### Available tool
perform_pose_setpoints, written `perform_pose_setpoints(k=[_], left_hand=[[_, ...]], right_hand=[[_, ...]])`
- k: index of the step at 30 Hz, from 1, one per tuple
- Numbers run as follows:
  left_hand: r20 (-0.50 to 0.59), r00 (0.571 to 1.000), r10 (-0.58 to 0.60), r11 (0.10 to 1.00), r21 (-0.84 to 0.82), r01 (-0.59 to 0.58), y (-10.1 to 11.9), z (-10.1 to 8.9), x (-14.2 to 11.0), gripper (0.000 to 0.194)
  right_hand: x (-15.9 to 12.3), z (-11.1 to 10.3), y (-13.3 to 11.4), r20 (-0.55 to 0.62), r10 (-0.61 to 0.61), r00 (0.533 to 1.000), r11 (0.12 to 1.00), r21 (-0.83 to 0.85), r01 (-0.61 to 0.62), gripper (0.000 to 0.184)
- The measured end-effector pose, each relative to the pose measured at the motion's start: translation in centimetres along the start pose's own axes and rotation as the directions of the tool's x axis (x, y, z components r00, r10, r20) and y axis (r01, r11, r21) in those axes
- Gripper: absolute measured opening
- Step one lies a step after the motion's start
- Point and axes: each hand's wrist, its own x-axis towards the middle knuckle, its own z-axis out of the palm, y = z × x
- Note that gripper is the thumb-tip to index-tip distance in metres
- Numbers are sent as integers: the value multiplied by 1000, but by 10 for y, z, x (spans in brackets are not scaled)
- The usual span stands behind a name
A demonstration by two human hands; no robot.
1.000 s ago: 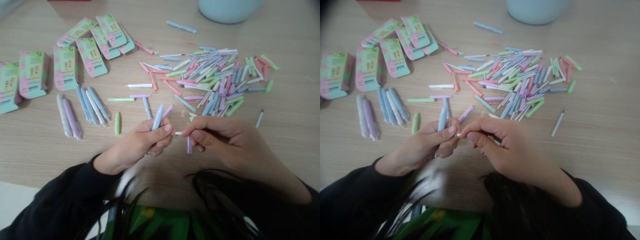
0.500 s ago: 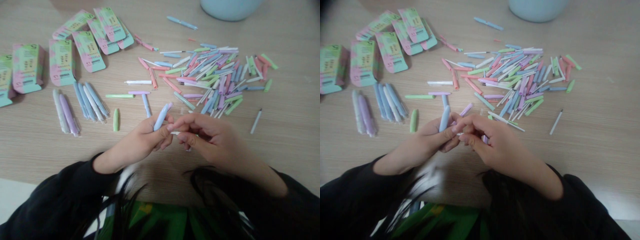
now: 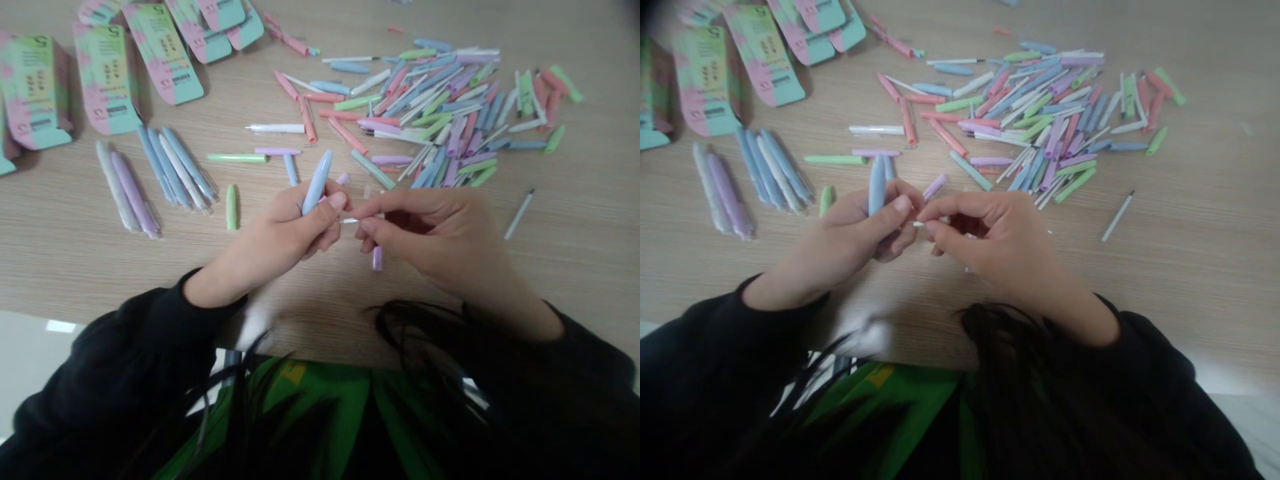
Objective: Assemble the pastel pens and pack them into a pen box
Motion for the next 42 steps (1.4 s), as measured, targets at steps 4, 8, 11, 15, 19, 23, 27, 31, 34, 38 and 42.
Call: perform_pose_setpoints(k=[4, 8, 11, 15, 19, 23, 27, 31, 34, 38, 42], left_hand=[[-166, 975, 148, 911, 407, -69, -2, -5, 4, 8], [-206, 960, 189, 672, 740, 26, -13, -1, 9, 12], [-249, 946, 208, 470, 873, 127, -19, 9, 12, 19], [-193, 961, 197, 345, 931, 116, -26, 20, 16, 25], [-127, 961, 246, 223, 972, 71, -33, 24, 19, 30], [-151, 947, 284, 267, 961, 73, -33, 14, 17, 36], [-312, 824, 474, 408, 906, 108, -25, -14, 19, 45], [-258, 907, 334, 415, 904, 104, -21, -32, 28, 32], [-184, 954, 237, 347, 933, 94, -21, -31, 28, 26], [-282, 902, 327, 382, 912, 147, -17, -37, 24, 25], [-422, 885, 196, 423, 851, 312, -14, -51, 29, 33]], right_hand=[[1, -19, 0, -186, -15, 982, 1000, 20, 19, 8], [2, -35, 6, -302, -50, 952, 986, 137, 95, 13], [1, -35, 9, -316, -72, 946, 994, 55, 94, 12], [0, -28, 7, -304, -57, 951, 995, -95, 30, 11], [-1, -26, 9, -305, -25, 952, 991, -136, -17, 10], [1, -30, 21, -274, -21, 961, 984, -177, -29, 8], [2, -29, 27, -287, -17, 958, 980, -192, -40, 12], [1, -27, 24, -330, -41, 943, 975, -220, -35, 12], [-1, -28, 22, -306, -77, 949, 968, -249, -1, 11], [1, -28, 24, -286, -91, 954, 959, -282, 7, 13], [3, -25, 29, -246, -111, 963, 949, -314, 29, 12]])
